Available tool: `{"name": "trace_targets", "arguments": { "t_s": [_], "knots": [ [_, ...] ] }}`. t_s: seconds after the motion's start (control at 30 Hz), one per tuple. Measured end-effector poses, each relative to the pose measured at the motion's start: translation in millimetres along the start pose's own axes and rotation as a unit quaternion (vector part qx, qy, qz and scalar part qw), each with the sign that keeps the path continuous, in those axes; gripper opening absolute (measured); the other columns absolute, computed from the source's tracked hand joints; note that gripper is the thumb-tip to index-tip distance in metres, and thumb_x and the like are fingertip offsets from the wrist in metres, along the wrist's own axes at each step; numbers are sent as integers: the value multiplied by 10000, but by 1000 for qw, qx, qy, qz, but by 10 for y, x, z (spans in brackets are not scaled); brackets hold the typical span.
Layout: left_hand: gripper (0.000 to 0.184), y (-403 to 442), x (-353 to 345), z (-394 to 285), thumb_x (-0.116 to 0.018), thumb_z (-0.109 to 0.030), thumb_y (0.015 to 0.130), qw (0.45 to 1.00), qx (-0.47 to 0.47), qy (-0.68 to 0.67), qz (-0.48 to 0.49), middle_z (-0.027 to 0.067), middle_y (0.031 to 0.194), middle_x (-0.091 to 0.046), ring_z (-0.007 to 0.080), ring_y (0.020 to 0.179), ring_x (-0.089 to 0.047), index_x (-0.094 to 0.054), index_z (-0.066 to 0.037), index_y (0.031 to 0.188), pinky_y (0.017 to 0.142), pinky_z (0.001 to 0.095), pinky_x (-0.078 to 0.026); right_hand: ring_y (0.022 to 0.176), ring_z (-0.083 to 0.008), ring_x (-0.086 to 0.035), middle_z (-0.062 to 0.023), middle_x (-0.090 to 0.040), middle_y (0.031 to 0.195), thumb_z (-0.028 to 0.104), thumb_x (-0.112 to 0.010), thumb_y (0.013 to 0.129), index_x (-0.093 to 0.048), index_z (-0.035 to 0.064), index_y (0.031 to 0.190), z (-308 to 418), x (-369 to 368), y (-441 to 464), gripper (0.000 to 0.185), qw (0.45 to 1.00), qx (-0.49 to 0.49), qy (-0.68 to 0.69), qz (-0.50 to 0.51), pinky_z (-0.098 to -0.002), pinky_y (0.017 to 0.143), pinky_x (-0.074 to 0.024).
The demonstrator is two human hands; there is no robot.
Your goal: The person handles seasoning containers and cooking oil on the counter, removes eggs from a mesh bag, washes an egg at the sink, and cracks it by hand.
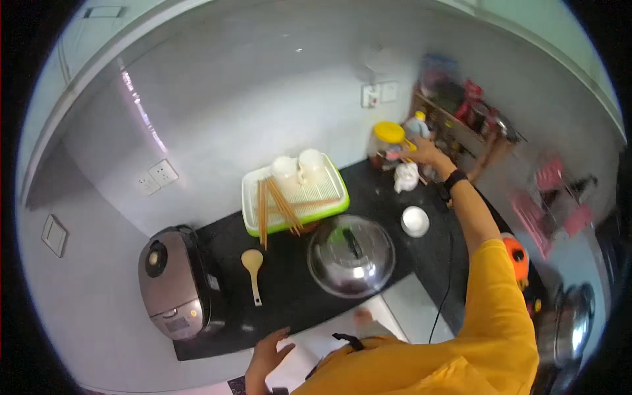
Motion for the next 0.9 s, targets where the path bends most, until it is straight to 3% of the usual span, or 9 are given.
{"name": "trace_targets", "arguments": {
  "t_s": [0.07, 0.23, 0.3, 0.4, 0.43, 0.53, 0.67, 0.7, 0.9],
  "knots": [
    [442, 100, 30, 58, -670, -237, 756, 999, 40, 6, -35, 144, 1018, -615, 255, 953, -597, -539, -67, 1142, 784, 352, -473, 954, -278, -577, -182, -597, 1033, 446, -751, 595, -552, -15, 1045, -579, -239, 806, 674, 994, 51, 42, -84, -359, 830, -442],
    [416, 444, -58, 6, -631, -178, 804, 993, 24, -57, -100, 158, 993, -630, 285, 879, -626, -515, -75, 1191, 686, 330, -496, 1063, -291, -528, -222, -550, 1111, 543, -761, 508, -499, -14, 1157, -934, -595, 1859, 895, 993, -64, 101, 1, -388, 886, -417],
    [422, 674, 18, -250, -630, -169, 805, 992, 79, -63, -81, 153, 977, -635, 279, 877, -627, -507, -68, 1196, 689, 328, -495, 1219, -423, -317, -288, -323, 1313, 718, -677, 439, -298, -9, 1323, -1524, -843, 2379, 1205, 982, -143, -121, -34, -467, 991, -295],
    [421, 816, -134, -163, -617, -162, 822, 987, 134, -68, -50, 148, 967, -638, 261, 858, -633, -491, -53, 1208, 689, 334, -492, 1194, -412, -367, -259, -402, 1272, 723, -674, 403, -275, 16, 1334, -1824, -1064, 2691, 1235, 961, -187, -193, -64, -527, 999, -256],
    [411, 850, -204, -110, -608, -171, 831, 986, 129, -89, -56, 157, 968, -634, 259, 867, -629, -492, -51, 1207, 696, 338, -487, 1209, -454, -317, -287, -331, 1307, 712, -675, 424, -250, 18, 1337, -1925, -1225, 2847, 1223, 963, -168, -206, -53, -584, 989, -219],
    [407, 980, -291, -151, -597, -185, 841, 981, 148, -124, -32, 174, 984, -623, 259, 895, -615, -490, -35, 1204, 725, 344, -476, 1203, -474, -307, -310, -297, 1307, 699, -680, 436, -273, 43, 1321, -1558, -1200, 2648, 1174, 972, -139, -183, 48, -579, 985, -230],
    [414, 1339, -313, -294, -665, -215, 754, 984, 167, -62, 4, 138, 946, -624, 265, 901, -606, -545, -68, 1122, 762, 355, -479, 1129, -482, -393, -304, -367, 1248, 610, -708, 467, -313, 32, 1282, -1641, -1217, 2628, 1075, 975, -129, -170, -55, -551, 970, -281],
    [414, 1368, -319, -341, -665, -215, 754, 984, 168, -64, 10, 138, 946, -624, 265, 901, -606, -545, -68, 1122, 762, 355, -479, 1170, -503, -320, -271, -276, 1326, 575, -724, 462, -279, 105, 1333, -1611, -1203, 2572, 1086, 979, -164, -121, 0, -577, 939, -304],
    [369, 1707, -129, -897, -642, -169, 769, 999, 27, -18, -11, 142, 934, -621, 299, 855, -602, -552, -77, 1115, 719, 371, -480, 1164, -520, -309, -258, -172, 1373, 586, -687, 495, -225, 193, 1378, -1420, -1238, 2329, 1072, 983, -117, -137, -30, -559, 935, -320]
  ]
}}
Point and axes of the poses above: each hand's wrist, its own y-axis towards the middle knuckle, its own x-axis out of the back of the hand, z = x × y, the point moved 8 cm from there along y, towards the middle knuckle
